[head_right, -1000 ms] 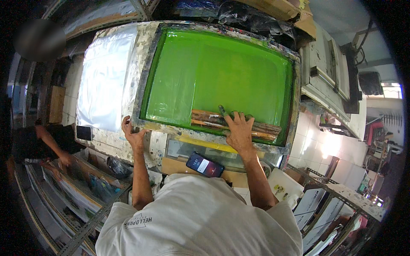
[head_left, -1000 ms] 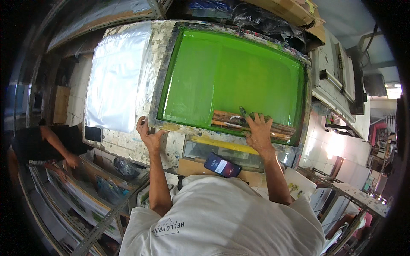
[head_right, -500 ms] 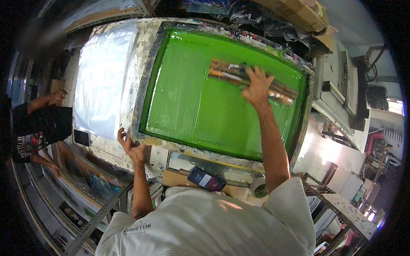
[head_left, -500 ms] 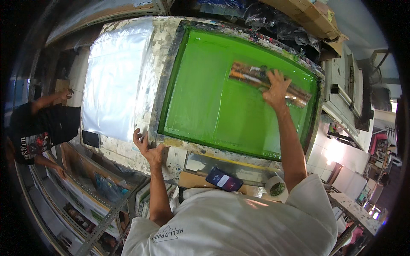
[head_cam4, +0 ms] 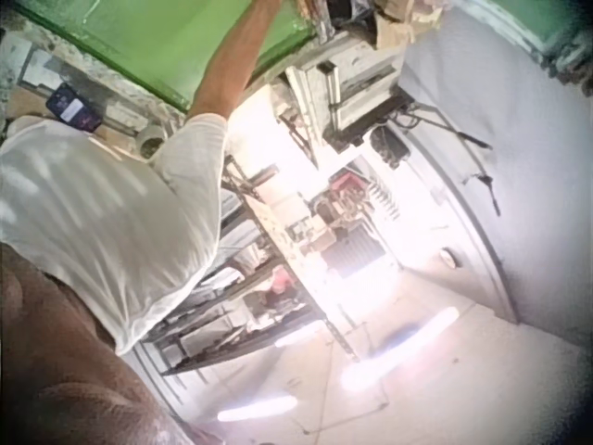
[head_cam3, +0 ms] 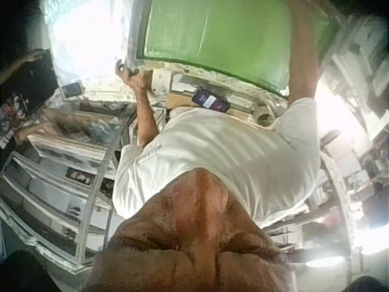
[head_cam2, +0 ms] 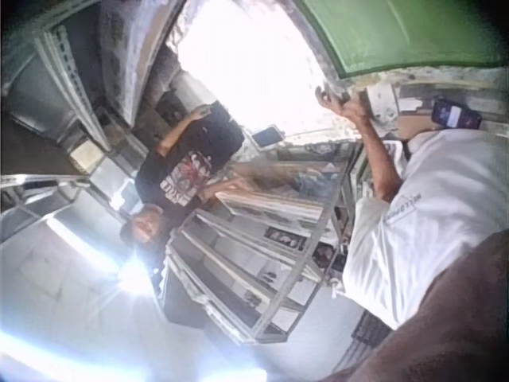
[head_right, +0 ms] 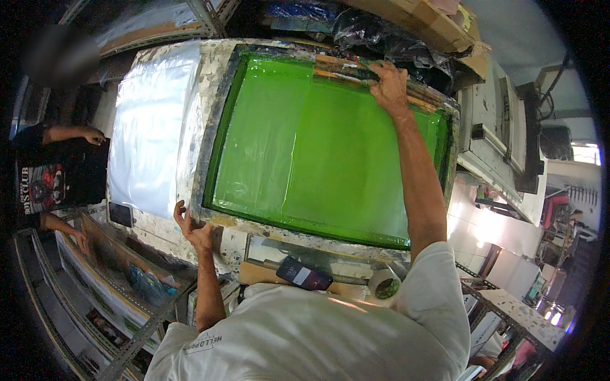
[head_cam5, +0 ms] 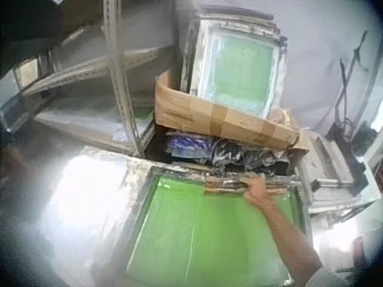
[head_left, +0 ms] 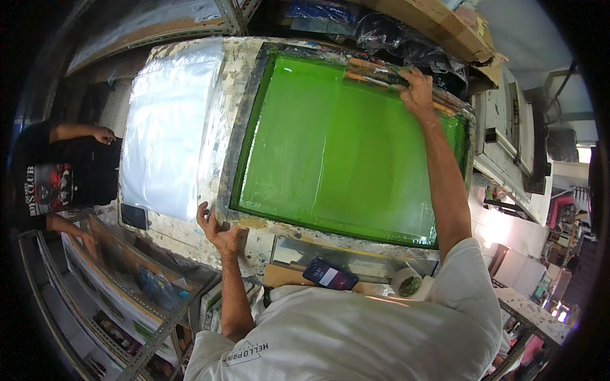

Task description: The person performs screen printing on plastic bags by placing a bag on the workbench, lowering a screen over it, and using a squeegee to spread green ink across the screen.

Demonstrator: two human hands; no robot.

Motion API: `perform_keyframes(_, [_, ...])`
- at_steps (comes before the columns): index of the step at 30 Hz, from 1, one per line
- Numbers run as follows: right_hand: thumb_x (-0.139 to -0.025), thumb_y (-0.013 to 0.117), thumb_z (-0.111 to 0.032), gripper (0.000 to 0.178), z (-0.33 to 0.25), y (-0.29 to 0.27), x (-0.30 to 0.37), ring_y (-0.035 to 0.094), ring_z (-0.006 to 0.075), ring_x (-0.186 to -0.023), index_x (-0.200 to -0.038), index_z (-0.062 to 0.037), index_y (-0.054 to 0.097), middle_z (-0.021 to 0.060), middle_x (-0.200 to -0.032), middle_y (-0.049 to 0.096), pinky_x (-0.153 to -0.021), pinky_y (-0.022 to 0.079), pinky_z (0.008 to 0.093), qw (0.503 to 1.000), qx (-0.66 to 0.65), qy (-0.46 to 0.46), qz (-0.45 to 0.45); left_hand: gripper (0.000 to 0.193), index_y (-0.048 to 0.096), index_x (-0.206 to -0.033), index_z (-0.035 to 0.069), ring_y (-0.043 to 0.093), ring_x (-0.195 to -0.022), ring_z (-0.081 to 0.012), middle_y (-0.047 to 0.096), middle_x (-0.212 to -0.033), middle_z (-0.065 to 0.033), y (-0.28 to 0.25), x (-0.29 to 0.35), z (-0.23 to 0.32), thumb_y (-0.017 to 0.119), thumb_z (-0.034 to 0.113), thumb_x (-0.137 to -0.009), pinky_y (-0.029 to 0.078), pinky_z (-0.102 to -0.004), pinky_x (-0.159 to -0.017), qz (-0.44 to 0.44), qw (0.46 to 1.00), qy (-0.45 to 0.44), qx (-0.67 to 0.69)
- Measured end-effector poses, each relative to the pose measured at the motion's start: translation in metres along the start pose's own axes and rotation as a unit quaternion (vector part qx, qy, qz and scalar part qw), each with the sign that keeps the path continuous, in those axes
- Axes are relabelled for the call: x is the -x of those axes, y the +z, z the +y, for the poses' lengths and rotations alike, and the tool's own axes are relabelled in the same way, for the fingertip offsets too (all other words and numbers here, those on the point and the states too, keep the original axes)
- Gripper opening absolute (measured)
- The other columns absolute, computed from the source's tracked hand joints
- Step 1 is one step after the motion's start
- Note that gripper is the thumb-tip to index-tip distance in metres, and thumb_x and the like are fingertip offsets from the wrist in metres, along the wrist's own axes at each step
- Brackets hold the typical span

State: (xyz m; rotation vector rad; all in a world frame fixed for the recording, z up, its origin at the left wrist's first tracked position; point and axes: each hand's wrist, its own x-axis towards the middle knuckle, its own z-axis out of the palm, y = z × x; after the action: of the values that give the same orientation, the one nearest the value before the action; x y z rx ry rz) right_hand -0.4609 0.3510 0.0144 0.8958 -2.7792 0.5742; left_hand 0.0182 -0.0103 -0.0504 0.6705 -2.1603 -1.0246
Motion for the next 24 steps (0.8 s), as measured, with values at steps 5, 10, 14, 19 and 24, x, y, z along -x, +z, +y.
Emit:
perform_keyframes(5, [-0.068,0.065,-0.01,0.044,-0.007,0.001,0.004,0.058,0.0376,-0.103,-0.111,-0.0022,0.067,0.0218,-0.107,0.065,-0.088,0.038,0.0513,0.998,0.026,-0.044,0.039,0.067,0.063,-0.12,0.0,0.044,-0.114,-0.0267,0.049,-0.122,-0.0118,0.003,0.006,-0.012,0.085,0.021,-0.06,0.038,-0.0408,-0.097,0.006,0.997,-0.005,0.075])
perform_keyframes(10, [-0.07,0.064,-0.009,0.045,-0.005,-0.018,0.005,0.061,0.0402,-0.099,-0.115,-0.0069,0.067,0.0202,-0.11,0.066,-0.086,0.044,0.0505,0.998,-0.057,0.016,0.011,0.069,0.06,-0.122,-0.005,0.046,-0.113,-0.0235,0.048,-0.117,-0.0097,0.002,0.01,-0.01,0.082,0.002,-0.057,0.038,-0.0346,-0.097,-0.001,0.985,-0.085,0.148])
perform_keyframes(14, [-0.074,0.065,-0.006,0.041,0.0,-0.047,0.025,0.063,0.0321,-0.078,-0.115,-0.0065,0.067,0.0155,-0.089,0.069,-0.071,0.048,0.0429,0.989,-0.088,0.083,0.081,0.072,0.058,-0.124,-0.006,0.047,-0.113,-0.0231,0.048,-0.119,-0.0099,0.002,0.009,-0.006,0.086,0.001,-0.058,0.038,-0.0347,-0.099,0.004,0.979,-0.093,0.179])
perform_keyframes(19, [-0.078,0.064,-0.003,0.036,-0.095,-0.129,0.091,0.056,0.0111,-0.061,-0.113,-0.0086,0.069,0.0017,-0.077,0.066,-0.056,0.044,0.0269,0.912,-0.328,0.239,-0.068,0.075,0.057,-0.124,-0.007,0.049,-0.112,-0.0229,0.046,-0.12,-0.0091,-0.005,-0.001,0.026,0.087,-0.003,-0.055,0.039,-0.0362,-0.1,0.041,0.975,-0.068,0.209])
perform_keyframes(24, [-0.068,0.065,-0.002,0.035,-0.166,-0.155,0.178,0.063,0.0296,-0.072,-0.103,-0.0085,0.069,0.0146,-0.088,0.068,-0.065,0.048,0.0368,0.959,-0.275,0.066,-0.001,0.069,0.057,-0.119,-0.009,0.049,-0.111,-0.0231,0.046,-0.119,-0.009,-0.015,-0.034,0.07,0.081,-0.008,-0.054,0.038,-0.0357,-0.101,0.092,0.977,-0.021,0.189])
